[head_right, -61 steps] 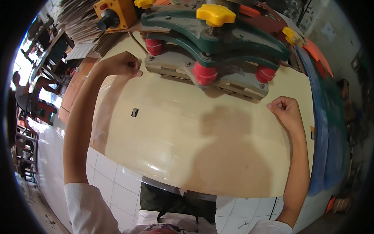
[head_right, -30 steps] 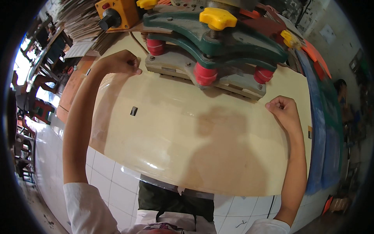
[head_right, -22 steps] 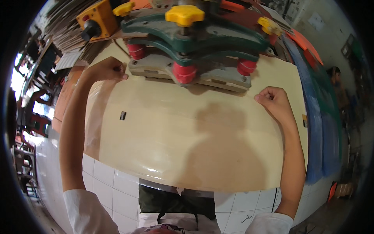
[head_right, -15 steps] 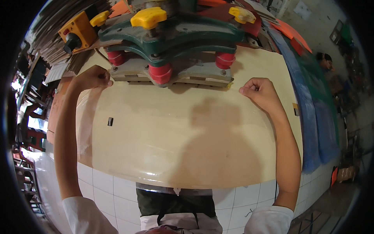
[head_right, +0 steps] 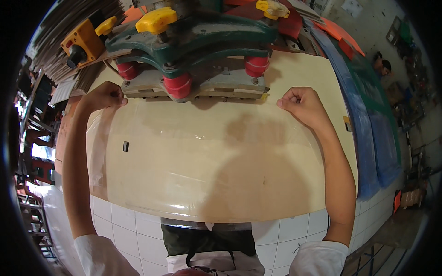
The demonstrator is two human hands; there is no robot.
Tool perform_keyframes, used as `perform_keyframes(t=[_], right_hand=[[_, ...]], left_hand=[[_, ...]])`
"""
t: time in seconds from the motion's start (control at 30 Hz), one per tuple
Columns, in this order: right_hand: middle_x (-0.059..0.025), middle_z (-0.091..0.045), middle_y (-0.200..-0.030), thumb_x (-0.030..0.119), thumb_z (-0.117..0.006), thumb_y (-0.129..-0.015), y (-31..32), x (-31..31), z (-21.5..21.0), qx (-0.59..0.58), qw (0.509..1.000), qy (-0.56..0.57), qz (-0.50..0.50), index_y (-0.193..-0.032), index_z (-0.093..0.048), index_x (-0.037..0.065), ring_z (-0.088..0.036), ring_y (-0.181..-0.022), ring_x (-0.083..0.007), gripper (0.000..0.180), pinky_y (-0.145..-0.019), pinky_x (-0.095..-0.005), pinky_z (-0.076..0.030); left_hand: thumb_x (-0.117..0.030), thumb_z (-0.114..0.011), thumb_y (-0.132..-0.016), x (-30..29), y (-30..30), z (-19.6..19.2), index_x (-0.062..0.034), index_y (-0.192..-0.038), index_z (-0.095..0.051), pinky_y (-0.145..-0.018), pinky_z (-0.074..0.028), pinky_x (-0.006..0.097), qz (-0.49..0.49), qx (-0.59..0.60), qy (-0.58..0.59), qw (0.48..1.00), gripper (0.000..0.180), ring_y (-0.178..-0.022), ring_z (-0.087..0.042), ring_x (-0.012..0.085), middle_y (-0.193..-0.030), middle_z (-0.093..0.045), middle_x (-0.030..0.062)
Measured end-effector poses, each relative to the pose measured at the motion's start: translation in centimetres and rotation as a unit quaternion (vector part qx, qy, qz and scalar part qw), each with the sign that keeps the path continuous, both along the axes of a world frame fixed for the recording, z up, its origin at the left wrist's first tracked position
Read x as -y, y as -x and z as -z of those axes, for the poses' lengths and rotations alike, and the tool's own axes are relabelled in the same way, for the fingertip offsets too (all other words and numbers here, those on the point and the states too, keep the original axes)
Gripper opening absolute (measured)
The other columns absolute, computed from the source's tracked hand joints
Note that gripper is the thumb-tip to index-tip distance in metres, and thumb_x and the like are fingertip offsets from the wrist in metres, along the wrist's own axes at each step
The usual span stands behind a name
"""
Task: The person aligns a plastic sheet under the head of a sealing machine, lowers the press to apply heat, and then lifts the machine head to release the material.
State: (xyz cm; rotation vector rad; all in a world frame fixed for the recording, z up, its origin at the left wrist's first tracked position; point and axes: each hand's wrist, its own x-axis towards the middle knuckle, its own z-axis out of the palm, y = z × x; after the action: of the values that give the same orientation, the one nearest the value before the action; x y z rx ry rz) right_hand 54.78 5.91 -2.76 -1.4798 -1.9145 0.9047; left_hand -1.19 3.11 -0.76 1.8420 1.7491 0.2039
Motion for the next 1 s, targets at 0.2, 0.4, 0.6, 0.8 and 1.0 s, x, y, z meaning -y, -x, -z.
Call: perform_keyframes(t=[0.2, 0.4, 0.6, 0.8, 1.0], right_hand=[[0.0051, -0.054, -0.062, 0.016, -0.08, -0.082, -0.09, -0.16, 0.11, 0.002, 1.0, 0.0, 0.004, -0.079, -0.069, -0.001, -0.043, -0.056, -0.0036, 0.021, -0.051, -0.0231, -0.033], [0.0048, -0.054, -0.062, 0.016, -0.08, -0.082, 0.16, 0.04, -0.05, 0.009, 1.0, -0.002, 0.008, -0.078, -0.069, -0.001, -0.043, -0.056, -0.0039, 0.02, -0.051, -0.0235, -0.033], [0.0048, -0.054, -0.062, 0.015, -0.079, -0.082, 0.05, -0.02, -0.19, 0.009, 1.0, -0.004, 0.01, -0.078, -0.069, -0.001, -0.044, -0.057, -0.004, 0.019, -0.051, -0.0235, -0.034], [0.0048, -0.054, -0.063, 0.015, -0.079, -0.082, 0.09, -0.05, 0.03, 0.007, 1.0, -0.007, 0.005, -0.079, -0.069, -0.001, -0.044, -0.057, -0.0037, 0.019, -0.051, -0.0233, -0.034], [0.0064, -0.052, -0.065, 0.013, -0.079, -0.084, 0.38, 0.25, -0.28, 0.011, 1.0, 0.001, 0.004, -0.079, -0.067, 0.0, -0.041, -0.058, -0.0023, 0.017, -0.052, -0.0215, -0.032]], left_hand=[[-0.037, -0.081, -0.08, 0.14, 0.01, -0.2, -0.0049, -0.073, -0.063, -0.061, -0.041, 0.029, 0.004, 0.017, 0.001, 1.0, 0.037, -0.065, -0.052, 0.0108, -0.067, -0.058, -0.0011], [-0.036, -0.081, -0.081, 0.02, 0.24, 0.13, -0.0049, -0.072, -0.063, -0.06, -0.041, 0.029, 0.004, 0.024, 0.006, 1.0, 0.037, -0.064, -0.051, 0.0106, -0.066, -0.057, -0.0016], [-0.036, -0.081, -0.081, -0.02, 0.28, 0.01, -0.0047, -0.072, -0.063, -0.06, -0.041, 0.029, 0.006, 0.023, 0.005, 1.0, 0.037, -0.063, -0.051, 0.0103, -0.065, -0.057, -0.0018], [-0.037, -0.081, -0.081, 0.18, -0.01, -0.12, -0.0043, -0.072, -0.063, -0.06, -0.041, 0.029, 0.001, 0.013, 0.0, 1.0, 0.038, -0.064, -0.051, 0.0109, -0.065, -0.057, -0.001], [-0.036, -0.081, -0.08, 0.2, -0.01, -0.03, -0.0044, -0.072, -0.063, -0.06, -0.041, 0.029, 0.0, 0.017, -0.006, 1.0, 0.037, -0.064, -0.051, 0.0107, -0.066, -0.057, -0.0009]])
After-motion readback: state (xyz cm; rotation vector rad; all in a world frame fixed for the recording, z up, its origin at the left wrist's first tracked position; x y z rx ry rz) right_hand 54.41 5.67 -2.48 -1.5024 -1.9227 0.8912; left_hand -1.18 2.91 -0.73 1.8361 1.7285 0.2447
